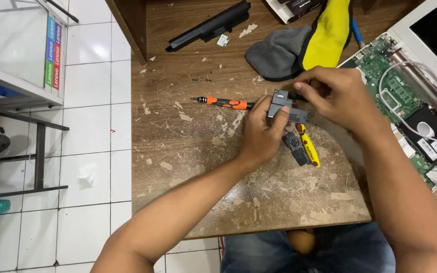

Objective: A person is seen repairing a laptop component, specifically focusing on routing and securing thin internal wires into a small plastic housing on a repair bench.

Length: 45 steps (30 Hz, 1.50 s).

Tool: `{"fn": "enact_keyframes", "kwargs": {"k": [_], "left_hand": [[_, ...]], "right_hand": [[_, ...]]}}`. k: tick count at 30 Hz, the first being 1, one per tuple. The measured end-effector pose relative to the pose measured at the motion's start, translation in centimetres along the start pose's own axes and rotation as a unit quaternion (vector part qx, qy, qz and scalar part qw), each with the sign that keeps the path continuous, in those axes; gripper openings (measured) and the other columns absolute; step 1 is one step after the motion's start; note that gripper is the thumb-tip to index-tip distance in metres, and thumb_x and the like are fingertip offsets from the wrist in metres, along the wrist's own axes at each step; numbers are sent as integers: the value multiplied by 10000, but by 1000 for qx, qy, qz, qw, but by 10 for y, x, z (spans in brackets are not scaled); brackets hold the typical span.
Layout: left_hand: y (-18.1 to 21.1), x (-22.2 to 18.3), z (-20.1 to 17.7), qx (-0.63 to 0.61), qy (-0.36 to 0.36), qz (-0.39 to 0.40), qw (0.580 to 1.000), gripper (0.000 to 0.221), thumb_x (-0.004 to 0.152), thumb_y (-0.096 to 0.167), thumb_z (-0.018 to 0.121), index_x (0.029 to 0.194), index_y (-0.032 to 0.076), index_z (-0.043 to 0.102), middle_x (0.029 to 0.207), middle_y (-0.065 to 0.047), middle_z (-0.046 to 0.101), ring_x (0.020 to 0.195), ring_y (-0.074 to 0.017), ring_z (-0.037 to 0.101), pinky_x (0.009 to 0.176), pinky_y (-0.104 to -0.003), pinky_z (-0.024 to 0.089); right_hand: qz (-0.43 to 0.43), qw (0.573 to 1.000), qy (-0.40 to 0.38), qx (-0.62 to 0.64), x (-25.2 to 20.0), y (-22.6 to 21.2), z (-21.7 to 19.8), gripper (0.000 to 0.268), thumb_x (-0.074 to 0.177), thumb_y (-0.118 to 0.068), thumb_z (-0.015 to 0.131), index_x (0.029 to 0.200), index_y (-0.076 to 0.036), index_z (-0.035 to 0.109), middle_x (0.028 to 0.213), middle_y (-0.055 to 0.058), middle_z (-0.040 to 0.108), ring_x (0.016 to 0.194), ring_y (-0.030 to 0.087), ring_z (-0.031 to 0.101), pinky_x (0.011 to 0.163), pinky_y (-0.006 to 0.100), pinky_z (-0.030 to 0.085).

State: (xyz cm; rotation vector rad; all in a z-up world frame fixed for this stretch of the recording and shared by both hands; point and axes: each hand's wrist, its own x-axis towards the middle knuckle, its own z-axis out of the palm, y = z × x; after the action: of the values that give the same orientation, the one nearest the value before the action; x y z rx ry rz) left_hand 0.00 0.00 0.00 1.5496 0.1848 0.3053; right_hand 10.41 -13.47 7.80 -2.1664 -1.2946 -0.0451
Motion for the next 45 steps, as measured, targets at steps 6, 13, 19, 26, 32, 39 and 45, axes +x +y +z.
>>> {"fn": "enact_keyframes", "kwargs": {"k": [6,13,19,26,32,39,45], "left_hand": [[-5,-1,0,-52,-5,-21,998,149,989,298,531,988,149,524,680,26,520,531,-102,460,450,-303,395],[-3,-2,3,-89,29,51,994,95,982,178,573,988,87,545,747,-58,637,744,-149,655,640,-275,496],[3,-1,1,-129,18,35,991,86,988,128,549,1029,72,498,766,-82,685,796,-161,715,712,-286,553],[-19,4,2,-125,18,24,992,79,964,88,575,1033,60,548,818,-115,697,806,-170,729,694,-288,573],[-6,3,1,-135,28,11,990,93,939,62,618,1028,51,594,805,-63,635,751,-119,687,611,-246,529],[17,3,2,-135,40,-7,990,60,918,71,646,965,56,611,768,-20,585,679,-58,586,535,-213,453],[6,1,1,-112,39,-24,993,37,937,78,622,937,42,632,709,-35,593,586,-63,593,481,-205,437]], "right_hand": [[82,977,-194,-44,-22,26,7,116,981,-140,623,965,-68,712,700,62,763,477,130,714,414,183,606],[151,967,-203,-12,-18,3,10,147,791,-21,726,935,5,720,689,201,718,586,350,732,534,429,574],[185,962,-201,0,-22,6,11,288,738,-16,758,1007,21,661,758,202,725,648,366,737,553,456,565],[157,983,-51,77,-25,19,9,343,821,22,654,1159,76,648,795,217,659,666,376,677,574,469,538],[46,987,-38,150,-23,22,8,329,908,-16,525,1181,88,677,753,176,660,586,257,605,533,349,490],[19,978,-53,201,-28,31,15,318,914,-26,549,1206,73,629,678,131,642,532,229,577,484,330,457],[19,974,-119,190,-24,22,-3,180,916,-32,573,1053,-2,686,569,34,589,441,155,500,440,276,387]]}}
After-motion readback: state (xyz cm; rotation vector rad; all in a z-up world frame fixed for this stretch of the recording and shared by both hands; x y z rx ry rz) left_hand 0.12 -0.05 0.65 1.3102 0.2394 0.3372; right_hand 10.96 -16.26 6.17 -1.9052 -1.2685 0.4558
